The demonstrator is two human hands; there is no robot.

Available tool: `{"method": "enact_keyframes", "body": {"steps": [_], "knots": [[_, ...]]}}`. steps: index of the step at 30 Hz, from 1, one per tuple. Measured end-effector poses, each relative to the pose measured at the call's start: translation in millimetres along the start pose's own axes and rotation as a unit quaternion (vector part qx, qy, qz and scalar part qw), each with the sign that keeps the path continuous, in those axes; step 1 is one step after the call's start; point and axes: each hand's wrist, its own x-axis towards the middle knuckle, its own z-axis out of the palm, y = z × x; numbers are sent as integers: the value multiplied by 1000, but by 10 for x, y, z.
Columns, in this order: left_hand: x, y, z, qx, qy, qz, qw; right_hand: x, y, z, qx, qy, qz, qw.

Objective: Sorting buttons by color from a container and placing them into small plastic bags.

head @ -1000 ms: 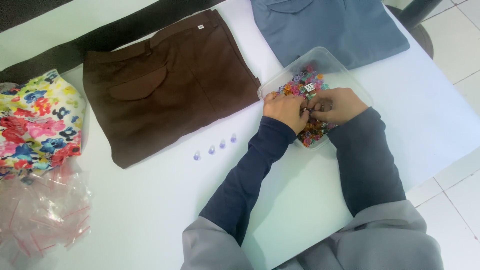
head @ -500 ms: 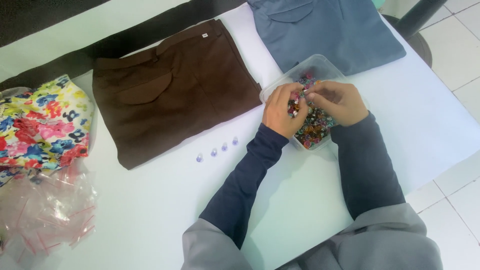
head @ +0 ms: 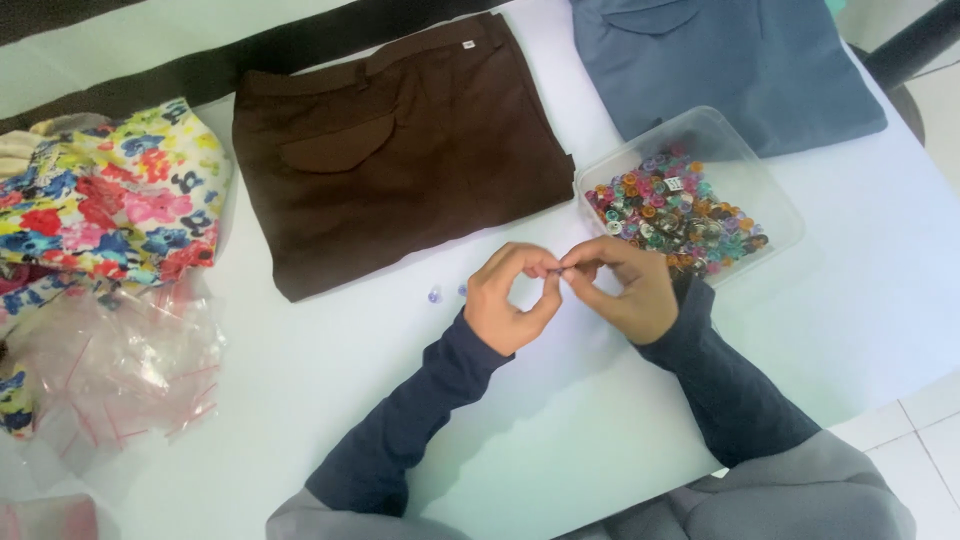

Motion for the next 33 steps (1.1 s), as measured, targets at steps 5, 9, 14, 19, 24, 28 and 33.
{"method": "enact_keyframes", "body": {"steps": [5,9,14,19,24,28,33], "knots": [[-572,-182,-528,51,-2,-58,997,-162,157,688,-1,-42,2,999],[-934,-279,-860,65,-22,-137,988,-300,293,1082,-1,-77,-23,997],[-1078,-646,-1158,193,-43,-110,974,-245,464,1165,-113,-62,-137,982],[-954,-755,-1372,344,-79,-79,932,-42,623,902,-230,-15,-148,962],[-1031,-868,-1362,398,-80,-76,911,24,763,788,-292,-15,-89,952],[-986,-800,-1365,415,-83,-78,903,8,819,790,-319,-42,-76,944],[-1014,-820,-1373,434,-85,-111,890,-2,842,768,-346,-79,-50,934]]}}
